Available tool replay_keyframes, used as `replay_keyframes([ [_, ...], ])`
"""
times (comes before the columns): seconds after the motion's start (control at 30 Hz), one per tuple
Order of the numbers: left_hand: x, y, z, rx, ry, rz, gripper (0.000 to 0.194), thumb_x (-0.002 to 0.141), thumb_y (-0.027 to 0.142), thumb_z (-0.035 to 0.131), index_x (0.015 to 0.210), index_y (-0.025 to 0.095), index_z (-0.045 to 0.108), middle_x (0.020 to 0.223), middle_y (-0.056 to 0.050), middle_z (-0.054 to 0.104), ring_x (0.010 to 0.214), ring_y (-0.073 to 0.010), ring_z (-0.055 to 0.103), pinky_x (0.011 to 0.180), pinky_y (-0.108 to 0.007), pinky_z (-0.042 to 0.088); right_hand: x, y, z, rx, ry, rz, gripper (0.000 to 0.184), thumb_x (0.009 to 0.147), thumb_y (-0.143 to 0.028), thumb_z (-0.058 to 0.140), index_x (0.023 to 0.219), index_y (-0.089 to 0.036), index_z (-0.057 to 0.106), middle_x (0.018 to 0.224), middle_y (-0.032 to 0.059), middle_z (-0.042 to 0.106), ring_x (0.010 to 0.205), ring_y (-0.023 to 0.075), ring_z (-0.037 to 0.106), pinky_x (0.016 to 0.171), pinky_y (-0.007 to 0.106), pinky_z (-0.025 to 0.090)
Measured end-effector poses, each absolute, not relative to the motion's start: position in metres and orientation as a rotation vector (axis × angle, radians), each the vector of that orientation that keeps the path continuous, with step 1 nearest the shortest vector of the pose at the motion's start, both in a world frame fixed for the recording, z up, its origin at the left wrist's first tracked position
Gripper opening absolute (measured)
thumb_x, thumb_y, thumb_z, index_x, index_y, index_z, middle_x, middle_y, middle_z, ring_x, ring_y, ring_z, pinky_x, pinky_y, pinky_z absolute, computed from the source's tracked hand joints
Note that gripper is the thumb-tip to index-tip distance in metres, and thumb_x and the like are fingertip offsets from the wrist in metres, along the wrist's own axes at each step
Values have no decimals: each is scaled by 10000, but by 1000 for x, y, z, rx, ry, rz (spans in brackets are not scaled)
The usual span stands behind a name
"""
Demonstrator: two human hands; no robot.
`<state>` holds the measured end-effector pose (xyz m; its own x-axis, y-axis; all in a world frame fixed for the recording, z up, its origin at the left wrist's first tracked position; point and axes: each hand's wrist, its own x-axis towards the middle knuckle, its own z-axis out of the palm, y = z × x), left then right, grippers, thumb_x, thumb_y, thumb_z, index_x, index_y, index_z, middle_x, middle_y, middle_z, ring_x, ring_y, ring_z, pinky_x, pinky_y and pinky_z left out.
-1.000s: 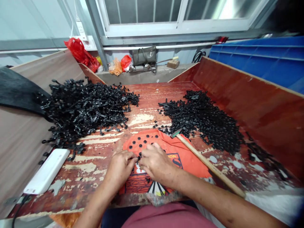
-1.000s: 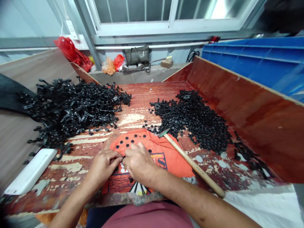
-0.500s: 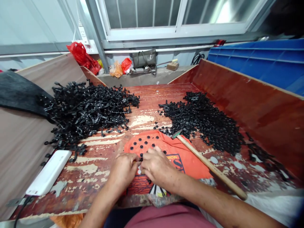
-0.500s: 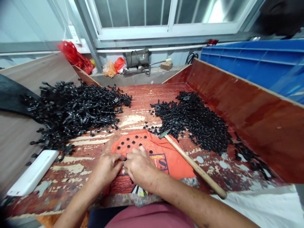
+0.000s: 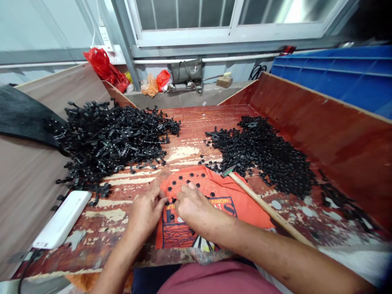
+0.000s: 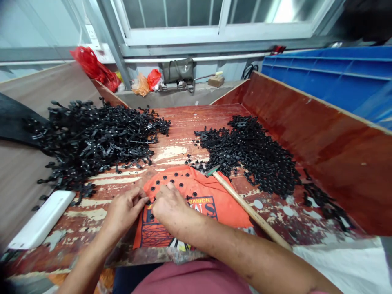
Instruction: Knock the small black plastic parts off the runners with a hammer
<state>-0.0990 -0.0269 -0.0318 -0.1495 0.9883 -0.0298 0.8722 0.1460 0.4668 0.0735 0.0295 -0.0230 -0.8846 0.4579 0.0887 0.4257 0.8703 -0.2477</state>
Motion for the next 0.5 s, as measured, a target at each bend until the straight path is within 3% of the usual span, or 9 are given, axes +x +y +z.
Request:
replay_keyframes([
  [0.13,-98,-20,-26,1994,1973,479,234,900,173,481,953,225,704,924,-48,745,871,-206,671,804,-305,449,86,36,-16,-706,-2844,338,66,825,-106,662,803,-159,693,795,69,687,855,220,554,854,351,371],
  [0.3,-94,-7,-17,2109,1895,260,352,854,107,462,960,251,765,900,-58,749,903,-233,677,849,-359,450,109,67,-16,-885,-2689,335,92,889,-122,580,877,-159,663,749,20,647,738,165,535,723,279,377],
  [0.5,-86,-5,-6,2176,1915,78,323,819,127,490,923,278,756,910,-42,754,926,-261,677,830,-400,413,121,77,-25,-909,-2634,265,102,898,-165,607,849,-170,696,919,73,639,939,235,479,839,370,315],
])
